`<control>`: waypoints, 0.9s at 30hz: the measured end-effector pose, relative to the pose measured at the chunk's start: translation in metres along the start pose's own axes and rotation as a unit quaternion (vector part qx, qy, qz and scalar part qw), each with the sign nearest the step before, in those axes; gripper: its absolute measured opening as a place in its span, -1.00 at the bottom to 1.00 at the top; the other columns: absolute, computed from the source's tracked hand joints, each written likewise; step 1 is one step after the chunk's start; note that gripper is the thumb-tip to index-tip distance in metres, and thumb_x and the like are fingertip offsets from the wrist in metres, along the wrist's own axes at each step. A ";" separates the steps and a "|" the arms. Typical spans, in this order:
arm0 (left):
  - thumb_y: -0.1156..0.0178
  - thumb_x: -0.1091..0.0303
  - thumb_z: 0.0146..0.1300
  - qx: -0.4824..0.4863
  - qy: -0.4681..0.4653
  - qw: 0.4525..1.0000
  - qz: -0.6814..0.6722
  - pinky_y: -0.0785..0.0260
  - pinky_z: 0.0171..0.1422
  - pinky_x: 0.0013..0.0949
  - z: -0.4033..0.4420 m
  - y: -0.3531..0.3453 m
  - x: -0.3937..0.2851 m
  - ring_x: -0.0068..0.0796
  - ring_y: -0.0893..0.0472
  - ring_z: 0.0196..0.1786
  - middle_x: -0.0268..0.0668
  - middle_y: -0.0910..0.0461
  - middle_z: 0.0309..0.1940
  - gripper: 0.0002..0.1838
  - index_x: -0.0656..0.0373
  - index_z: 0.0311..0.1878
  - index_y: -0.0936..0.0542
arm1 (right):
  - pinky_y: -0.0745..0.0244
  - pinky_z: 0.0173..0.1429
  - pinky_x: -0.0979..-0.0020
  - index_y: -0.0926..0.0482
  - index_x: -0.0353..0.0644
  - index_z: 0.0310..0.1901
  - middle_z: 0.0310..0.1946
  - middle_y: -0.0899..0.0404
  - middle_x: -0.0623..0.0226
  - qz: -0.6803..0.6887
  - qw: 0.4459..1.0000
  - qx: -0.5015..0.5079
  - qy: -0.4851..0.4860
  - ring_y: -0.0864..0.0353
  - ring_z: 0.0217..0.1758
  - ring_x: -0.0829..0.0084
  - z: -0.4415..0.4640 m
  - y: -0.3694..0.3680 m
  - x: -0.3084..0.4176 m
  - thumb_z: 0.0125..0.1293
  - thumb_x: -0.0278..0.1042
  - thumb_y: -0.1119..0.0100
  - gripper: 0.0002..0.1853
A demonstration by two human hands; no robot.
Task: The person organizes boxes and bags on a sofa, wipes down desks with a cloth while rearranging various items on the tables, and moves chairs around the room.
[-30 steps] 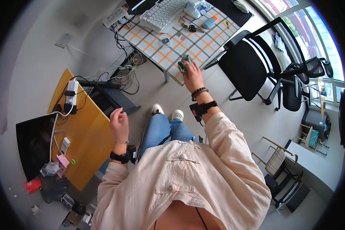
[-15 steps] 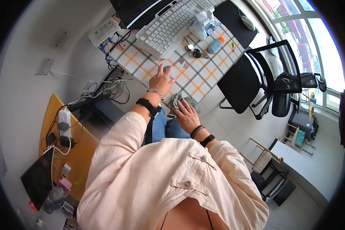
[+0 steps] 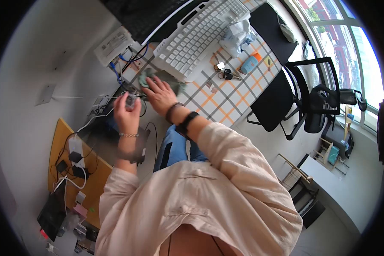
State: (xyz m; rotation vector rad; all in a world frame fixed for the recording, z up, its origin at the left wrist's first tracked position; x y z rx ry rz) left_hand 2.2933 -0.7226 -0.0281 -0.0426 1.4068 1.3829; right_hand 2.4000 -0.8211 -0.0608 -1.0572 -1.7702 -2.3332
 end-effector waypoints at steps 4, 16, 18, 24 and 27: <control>-0.29 0.36 -0.01 0.013 0.100 0.994 -0.045 -0.31 -0.57 -0.61 0.000 0.001 -0.003 -0.62 -0.44 -0.49 -0.21 -0.41 -0.10 -0.62 0.27 -0.10 -0.50 | -0.11 0.24 0.19 -0.43 -0.02 -0.03 0.20 -0.22 0.28 0.014 1.000 -0.016 0.013 -0.13 0.28 0.20 0.006 -0.001 -0.001 0.11 -0.31 -0.03 -0.67; -0.27 0.24 -0.06 0.176 -0.108 0.976 0.066 -0.48 -0.30 -0.29 -0.022 -0.096 -0.053 -0.27 -0.54 -0.19 -0.29 -0.38 -0.09 -0.58 0.07 -0.08 -0.48 | -0.09 0.25 0.08 -0.40 -0.27 -0.10 0.21 -0.15 0.03 -0.138 0.944 -0.138 -0.267 -0.05 0.30 0.01 -0.179 0.113 -0.148 -0.07 -0.55 -0.06 -0.61; -0.28 0.24 -0.07 0.174 -0.089 0.977 0.082 -0.48 -0.27 -0.28 -0.021 -0.098 -0.050 -0.26 -0.53 -0.18 -0.29 -0.38 -0.07 -0.57 0.05 -0.07 -0.47 | -0.08 0.25 0.05 -0.40 -0.27 -0.11 0.19 -0.19 0.05 -0.081 0.970 -0.070 -0.217 -0.08 0.29 0.03 -0.176 0.094 -0.113 -0.04 -0.51 -0.05 -0.64; -0.29 0.22 -0.03 0.147 -0.122 0.974 0.119 -0.44 -0.31 -0.34 -0.025 -0.097 -0.059 -0.29 -0.53 -0.28 -0.23 -0.36 -0.02 -0.53 0.10 -0.02 -0.45 | -0.06 0.30 0.06 -0.45 0.05 -0.07 0.20 -0.25 0.33 -0.007 0.988 0.109 0.113 -0.21 0.26 0.23 -0.185 0.098 -0.108 0.03 -0.34 -0.07 -0.64; -0.26 0.26 0.02 0.098 -0.027 0.992 0.076 -0.34 -0.54 -0.53 -0.029 -0.088 -0.088 -0.54 -0.43 -0.59 -0.25 -0.39 -0.04 -0.57 0.18 -0.02 -0.46 | -0.16 0.20 0.07 -0.44 -0.01 -0.07 0.13 -0.31 0.23 -0.058 0.997 0.012 -0.054 -0.28 0.19 0.12 -0.178 0.144 -0.188 -0.01 -0.44 -0.06 -0.62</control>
Point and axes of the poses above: each hand's wrist, its own z-axis towards the middle knuckle, its own y-axis out of the back of the hand, x = y × z, the point moved 3 cm from there along z, towards the middle knuckle
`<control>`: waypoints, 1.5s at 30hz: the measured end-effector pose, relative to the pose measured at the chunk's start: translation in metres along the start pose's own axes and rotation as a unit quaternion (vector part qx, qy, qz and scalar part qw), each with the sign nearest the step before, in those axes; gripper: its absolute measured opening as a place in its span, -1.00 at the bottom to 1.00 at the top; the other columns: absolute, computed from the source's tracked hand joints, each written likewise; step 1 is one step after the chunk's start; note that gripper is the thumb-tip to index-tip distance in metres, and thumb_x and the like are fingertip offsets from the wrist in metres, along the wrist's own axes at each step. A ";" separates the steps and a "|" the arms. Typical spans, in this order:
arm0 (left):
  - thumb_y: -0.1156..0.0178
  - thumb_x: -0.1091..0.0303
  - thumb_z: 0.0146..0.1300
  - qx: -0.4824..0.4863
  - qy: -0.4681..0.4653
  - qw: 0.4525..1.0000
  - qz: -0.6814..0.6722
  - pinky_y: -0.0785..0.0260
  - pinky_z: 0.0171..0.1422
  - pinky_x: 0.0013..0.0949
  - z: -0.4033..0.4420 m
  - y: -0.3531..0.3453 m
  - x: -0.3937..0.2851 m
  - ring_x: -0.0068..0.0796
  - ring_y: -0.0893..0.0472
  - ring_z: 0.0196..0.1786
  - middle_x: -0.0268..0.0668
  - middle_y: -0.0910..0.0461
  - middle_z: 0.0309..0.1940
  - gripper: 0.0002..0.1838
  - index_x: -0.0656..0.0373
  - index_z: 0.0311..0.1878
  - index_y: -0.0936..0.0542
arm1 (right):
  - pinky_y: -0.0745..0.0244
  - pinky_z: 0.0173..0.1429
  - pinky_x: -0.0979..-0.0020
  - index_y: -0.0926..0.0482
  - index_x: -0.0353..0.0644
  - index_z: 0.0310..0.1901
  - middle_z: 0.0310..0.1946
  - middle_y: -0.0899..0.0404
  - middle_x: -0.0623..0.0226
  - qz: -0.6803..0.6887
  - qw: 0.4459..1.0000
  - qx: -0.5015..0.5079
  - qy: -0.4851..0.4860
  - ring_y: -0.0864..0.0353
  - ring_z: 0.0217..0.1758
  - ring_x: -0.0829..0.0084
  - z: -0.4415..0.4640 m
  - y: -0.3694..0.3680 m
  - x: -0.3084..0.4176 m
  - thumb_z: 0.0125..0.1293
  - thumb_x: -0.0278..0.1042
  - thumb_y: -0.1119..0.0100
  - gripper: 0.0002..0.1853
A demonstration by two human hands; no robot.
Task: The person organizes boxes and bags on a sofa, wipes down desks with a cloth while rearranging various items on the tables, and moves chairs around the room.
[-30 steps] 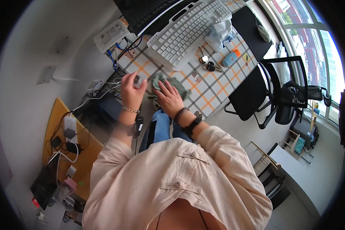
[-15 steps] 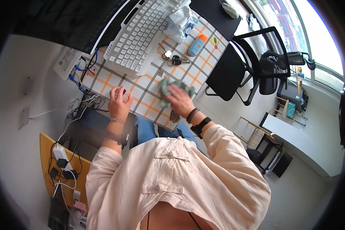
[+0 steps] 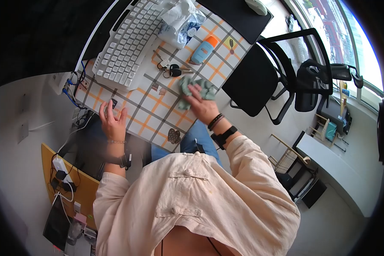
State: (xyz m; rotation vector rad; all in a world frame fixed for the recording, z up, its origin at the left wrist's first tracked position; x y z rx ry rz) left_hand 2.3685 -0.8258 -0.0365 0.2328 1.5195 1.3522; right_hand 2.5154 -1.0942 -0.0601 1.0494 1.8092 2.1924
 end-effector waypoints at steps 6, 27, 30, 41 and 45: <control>-0.19 0.35 0.00 0.144 -0.012 0.987 -0.062 -0.44 -0.38 -0.35 0.020 -0.053 -0.106 -0.35 -0.55 -0.45 -0.27 -0.43 -0.05 -0.61 0.11 -0.03 -0.46 | -0.08 0.27 0.15 -0.37 0.00 0.06 0.22 -0.20 0.22 -0.037 0.977 -0.128 -0.168 -0.13 0.29 0.13 0.024 0.031 -0.100 0.04 -0.47 -0.05 -0.54; -0.20 0.24 0.00 -0.023 0.124 0.981 0.150 -0.41 -0.16 -0.28 0.004 -0.070 -0.149 -0.20 -0.53 -0.28 -0.18 -0.40 -0.10 -0.44 0.13 0.09 -0.30 | 0.08 0.23 -0.17 -0.42 0.11 -0.03 -0.13 -0.38 0.38 -0.104 0.979 -0.007 0.173 -0.27 0.14 0.35 0.115 0.064 -0.106 -0.10 -0.19 -0.26 -0.50; -0.14 0.08 0.14 0.064 0.198 0.938 -0.278 -0.36 -0.22 -0.55 0.010 -0.095 -0.167 -0.55 -0.52 -0.27 -0.21 -0.35 0.02 -0.33 0.21 0.22 -0.15 | 0.03 0.20 -0.13 -0.44 0.05 -0.12 -0.29 -0.42 0.43 0.035 0.983 -0.006 0.180 -0.42 -0.09 0.35 0.114 0.083 -0.090 -0.18 -0.05 -0.34 -0.48; -0.08 0.23 0.15 0.048 0.424 0.608 -0.670 -0.47 -0.19 -0.45 -0.008 -0.096 -0.158 -0.47 -0.54 -0.20 -0.32 -0.51 -0.20 -0.66 0.09 -0.01 -0.40 | -0.16 0.22 0.15 -0.31 0.01 0.13 0.08 -0.34 0.22 0.136 0.961 -0.064 0.233 -0.23 0.21 0.19 0.186 0.115 -0.061 -0.03 -0.05 -0.24 -0.36; -0.08 0.24 0.13 0.033 0.460 0.517 -0.721 -0.45 -0.26 -0.43 -0.016 -0.081 -0.163 -0.52 -0.54 -0.33 -0.36 -0.51 -0.31 -0.80 0.06 -0.20 -0.45 | 0.12 0.26 -0.18 -0.38 0.10 0.05 0.01 -0.39 0.32 -0.090 0.973 0.018 0.213 -0.13 0.27 0.28 0.207 0.076 -0.108 -0.01 -0.22 -0.18 -0.50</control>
Point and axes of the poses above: each hand's wrist, its own z-axis towards the middle knuckle, its own y-axis out of the back of the hand, x = y × z, the point moved 3 cm from there along z, towards the middle knuckle
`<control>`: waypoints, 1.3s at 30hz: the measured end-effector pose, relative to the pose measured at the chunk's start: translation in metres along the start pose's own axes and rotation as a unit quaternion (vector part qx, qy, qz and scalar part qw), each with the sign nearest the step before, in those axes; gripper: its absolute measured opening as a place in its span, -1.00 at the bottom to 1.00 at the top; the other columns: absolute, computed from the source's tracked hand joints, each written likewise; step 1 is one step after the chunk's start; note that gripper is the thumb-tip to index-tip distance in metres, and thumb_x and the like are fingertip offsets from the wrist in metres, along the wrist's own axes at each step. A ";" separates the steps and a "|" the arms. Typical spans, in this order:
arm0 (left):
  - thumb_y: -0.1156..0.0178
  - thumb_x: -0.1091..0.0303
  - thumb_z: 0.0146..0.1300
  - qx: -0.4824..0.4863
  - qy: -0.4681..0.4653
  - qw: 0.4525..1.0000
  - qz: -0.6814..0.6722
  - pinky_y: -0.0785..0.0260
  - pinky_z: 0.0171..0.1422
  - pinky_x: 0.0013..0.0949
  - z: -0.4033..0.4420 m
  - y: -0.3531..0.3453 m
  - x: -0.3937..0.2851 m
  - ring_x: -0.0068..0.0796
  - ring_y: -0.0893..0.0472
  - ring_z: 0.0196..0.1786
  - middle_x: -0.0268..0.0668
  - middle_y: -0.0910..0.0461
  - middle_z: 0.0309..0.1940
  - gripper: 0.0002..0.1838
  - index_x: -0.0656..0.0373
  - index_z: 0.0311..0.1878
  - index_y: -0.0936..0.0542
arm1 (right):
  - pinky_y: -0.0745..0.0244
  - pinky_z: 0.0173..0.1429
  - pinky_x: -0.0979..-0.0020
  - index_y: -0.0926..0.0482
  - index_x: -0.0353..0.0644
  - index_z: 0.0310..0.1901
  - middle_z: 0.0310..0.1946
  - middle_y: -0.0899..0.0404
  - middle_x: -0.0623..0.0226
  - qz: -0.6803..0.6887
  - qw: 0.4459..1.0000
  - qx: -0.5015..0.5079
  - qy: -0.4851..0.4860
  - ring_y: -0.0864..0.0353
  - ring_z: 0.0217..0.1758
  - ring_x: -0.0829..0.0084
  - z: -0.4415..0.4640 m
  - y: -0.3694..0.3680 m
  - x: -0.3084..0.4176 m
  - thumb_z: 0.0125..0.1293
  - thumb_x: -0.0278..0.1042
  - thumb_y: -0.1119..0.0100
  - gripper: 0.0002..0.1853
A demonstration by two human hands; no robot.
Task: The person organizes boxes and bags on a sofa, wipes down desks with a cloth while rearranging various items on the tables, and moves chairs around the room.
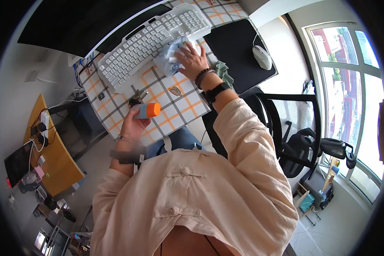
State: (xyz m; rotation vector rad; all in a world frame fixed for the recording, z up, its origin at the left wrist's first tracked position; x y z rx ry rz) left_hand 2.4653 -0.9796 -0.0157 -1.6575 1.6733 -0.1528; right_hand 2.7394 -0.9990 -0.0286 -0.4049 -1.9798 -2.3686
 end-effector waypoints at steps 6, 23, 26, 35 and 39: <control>-0.10 0.09 0.16 -0.013 -0.016 0.998 -0.067 -0.40 -0.39 -0.50 0.002 0.014 -0.006 -0.59 -0.47 -0.54 -0.42 -0.51 -0.55 -0.76 0.07 -0.31 -0.47 | 0.10 0.25 -0.18 -0.45 -0.02 -0.21 -0.41 -0.48 0.43 -0.002 0.999 0.006 0.033 -0.37 0.00 0.38 -0.037 0.003 0.023 -0.04 -0.19 -0.22 -0.68; -0.19 0.28 0.12 0.026 -0.038 0.999 -0.021 -0.42 -0.31 -0.50 0.000 0.003 -0.009 -0.58 -0.50 -0.44 -0.43 -0.48 -0.40 -0.80 0.05 -0.20 -0.45 | -0.26 0.06 0.19 -0.25 0.03 0.17 -0.05 -0.40 0.27 0.042 0.991 0.113 -0.062 -0.32 0.07 0.23 -0.021 0.002 0.023 -0.22 0.02 -0.33 -0.17; -0.21 0.32 0.09 0.042 -0.044 0.998 0.020 -0.42 -0.32 -0.50 0.001 -0.013 -0.011 -0.58 -0.51 -0.43 -0.39 -0.50 -0.38 -0.73 0.09 -0.13 -0.43 | -0.25 0.11 0.19 -0.19 0.03 0.20 0.05 -0.33 0.22 0.110 0.991 0.080 -0.011 -0.30 0.10 0.17 -0.033 0.015 0.048 -0.23 -0.03 -0.35 -0.14; -0.38 0.06 -0.21 -0.180 -0.328 0.690 0.620 -0.41 -0.36 -0.35 0.062 -0.041 0.010 -0.31 -0.55 -0.43 -0.17 -0.53 -0.49 -0.55 0.24 -0.39 -0.52 | -0.17 0.23 0.19 -0.14 -0.22 0.21 0.16 -0.18 -0.08 0.242 0.957 -0.051 -0.154 -0.17 0.22 0.01 -0.091 0.001 0.035 -0.10 -0.23 -0.31 -0.19; -0.35 -0.01 -0.21 -0.167 -0.361 0.624 0.673 -0.40 -0.31 -0.26 0.059 -0.044 0.021 -0.20 -0.52 -0.37 -0.14 -0.51 -0.52 -0.58 0.17 -0.46 -0.55 | -0.25 0.15 0.22 -0.17 -0.25 0.19 0.07 -0.30 -0.08 0.314 0.907 -0.066 -0.272 -0.31 0.13 0.06 -0.102 -0.024 0.021 0.05 -0.22 -0.23 -0.31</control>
Point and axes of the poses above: each hand's wrist, its own z-axis towards the middle knuckle, its own y-axis out of the back of the hand, x = y × z, the point moved 3 cm from there along z, towards the middle knuckle
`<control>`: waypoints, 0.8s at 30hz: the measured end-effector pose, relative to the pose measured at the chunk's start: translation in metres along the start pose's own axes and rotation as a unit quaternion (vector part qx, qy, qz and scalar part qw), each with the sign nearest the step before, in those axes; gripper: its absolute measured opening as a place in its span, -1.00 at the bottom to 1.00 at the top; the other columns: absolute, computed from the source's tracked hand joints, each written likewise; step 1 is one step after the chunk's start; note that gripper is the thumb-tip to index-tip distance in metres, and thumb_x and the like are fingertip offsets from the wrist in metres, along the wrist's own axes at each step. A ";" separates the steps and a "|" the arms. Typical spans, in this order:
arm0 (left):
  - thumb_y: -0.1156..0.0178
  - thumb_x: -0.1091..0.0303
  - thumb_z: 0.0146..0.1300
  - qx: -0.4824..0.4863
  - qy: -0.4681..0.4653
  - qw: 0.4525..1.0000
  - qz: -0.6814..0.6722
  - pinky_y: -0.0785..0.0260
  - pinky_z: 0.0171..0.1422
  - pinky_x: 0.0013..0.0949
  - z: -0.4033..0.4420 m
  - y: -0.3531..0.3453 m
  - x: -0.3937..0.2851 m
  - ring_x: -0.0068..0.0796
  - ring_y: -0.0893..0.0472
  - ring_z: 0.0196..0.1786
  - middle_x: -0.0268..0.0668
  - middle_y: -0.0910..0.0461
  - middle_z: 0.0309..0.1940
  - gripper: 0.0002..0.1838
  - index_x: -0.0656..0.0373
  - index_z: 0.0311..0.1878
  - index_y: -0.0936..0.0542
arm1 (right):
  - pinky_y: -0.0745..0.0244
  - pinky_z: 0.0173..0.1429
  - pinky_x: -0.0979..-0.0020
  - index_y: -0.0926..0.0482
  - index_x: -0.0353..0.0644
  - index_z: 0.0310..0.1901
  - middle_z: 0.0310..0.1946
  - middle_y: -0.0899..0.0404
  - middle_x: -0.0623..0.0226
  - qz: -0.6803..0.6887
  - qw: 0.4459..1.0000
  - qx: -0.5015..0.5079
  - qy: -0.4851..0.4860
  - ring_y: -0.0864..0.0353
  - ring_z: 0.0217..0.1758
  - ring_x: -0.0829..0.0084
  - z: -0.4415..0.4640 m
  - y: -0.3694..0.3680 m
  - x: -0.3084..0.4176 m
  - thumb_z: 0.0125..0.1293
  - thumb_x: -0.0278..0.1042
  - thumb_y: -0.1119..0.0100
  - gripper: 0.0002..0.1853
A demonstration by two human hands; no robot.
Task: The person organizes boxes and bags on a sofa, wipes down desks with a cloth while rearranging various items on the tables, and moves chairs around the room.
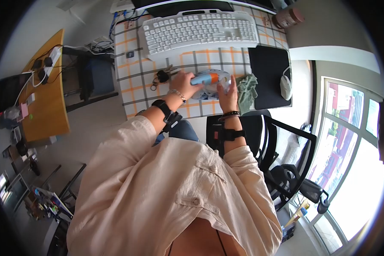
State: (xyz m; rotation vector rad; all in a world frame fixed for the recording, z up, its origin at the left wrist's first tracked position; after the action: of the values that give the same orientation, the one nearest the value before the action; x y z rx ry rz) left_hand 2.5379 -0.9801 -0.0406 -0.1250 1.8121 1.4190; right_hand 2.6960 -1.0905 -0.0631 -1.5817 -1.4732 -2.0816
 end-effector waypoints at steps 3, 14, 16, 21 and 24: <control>-0.34 -0.04 -0.23 0.027 -0.020 0.997 -0.063 -0.40 -0.35 -0.29 0.003 -0.018 0.008 -0.26 -0.56 -0.47 -0.18 -0.56 -0.55 -0.59 0.10 -0.45 -0.59 | -0.36 -0.01 0.41 -0.37 -0.36 0.02 -0.12 -0.48 0.10 0.127 0.986 -0.058 -0.091 -0.46 -0.06 0.36 0.008 -0.009 -0.013 0.20 -0.27 -0.10 -0.58; -0.41 0.11 -0.21 0.180 0.080 0.895 -0.401 -0.30 -0.31 -0.52 -0.022 0.040 0.015 -0.61 -0.46 -0.42 -0.36 -0.52 -0.51 -0.57 0.23 -0.38 -0.53 | -0.44 -0.12 0.49 -0.41 -0.36 -0.08 -0.28 -0.53 0.27 0.438 0.881 0.075 -0.161 -0.53 -0.24 0.49 -0.001 0.014 0.032 0.23 -0.32 -0.06 -0.69; -0.41 0.15 -0.20 0.145 0.109 0.895 -0.407 -0.30 -0.32 -0.54 -0.030 0.068 0.027 -0.61 -0.46 -0.40 -0.35 -0.52 -0.49 -0.59 0.22 -0.36 -0.53 | -0.33 -0.14 0.61 -0.36 -0.30 0.04 -0.23 -0.50 0.40 0.390 0.905 0.100 -0.138 -0.47 -0.19 0.55 -0.002 0.009 0.064 0.27 -0.20 -0.01 -0.60; -0.23 0.41 0.06 -0.044 0.233 0.725 -0.647 -0.42 -0.09 -0.45 -0.090 0.172 0.132 -0.50 -0.54 -0.18 -0.28 -0.50 -0.21 -0.66 0.20 -0.08 -0.41 | -0.26 -0.05 0.45 -0.30 -0.20 0.13 -0.22 -0.48 0.38 0.285 0.944 0.134 -0.098 -0.42 -0.13 0.52 -0.009 -0.001 0.108 0.28 0.03 0.08 -0.48; -0.18 0.36 0.12 -0.267 0.222 0.625 -0.699 -0.42 0.00 -0.32 -0.143 0.237 0.237 -0.40 -0.51 -0.07 -0.23 -0.47 -0.10 -0.60 0.22 0.02 -0.38 | -0.29 -0.12 0.50 -0.39 -0.16 0.04 -0.29 -0.51 0.40 0.287 0.940 0.099 -0.158 -0.46 -0.20 0.55 -0.021 0.000 0.084 0.25 -0.06 -0.01 -0.57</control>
State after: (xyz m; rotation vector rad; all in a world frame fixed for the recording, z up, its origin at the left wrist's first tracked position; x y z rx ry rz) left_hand 2.1795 -0.9242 -0.0043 -1.8746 0.8681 0.6079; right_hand 2.6455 -1.0709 0.0047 -2.0174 -1.0651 -1.3651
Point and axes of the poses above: each hand's wrist, its own z-axis towards the middle knuckle, its own y-axis out of the back of the hand, x = y × z, the point moved 3 cm from there along z, towards the middle knuckle
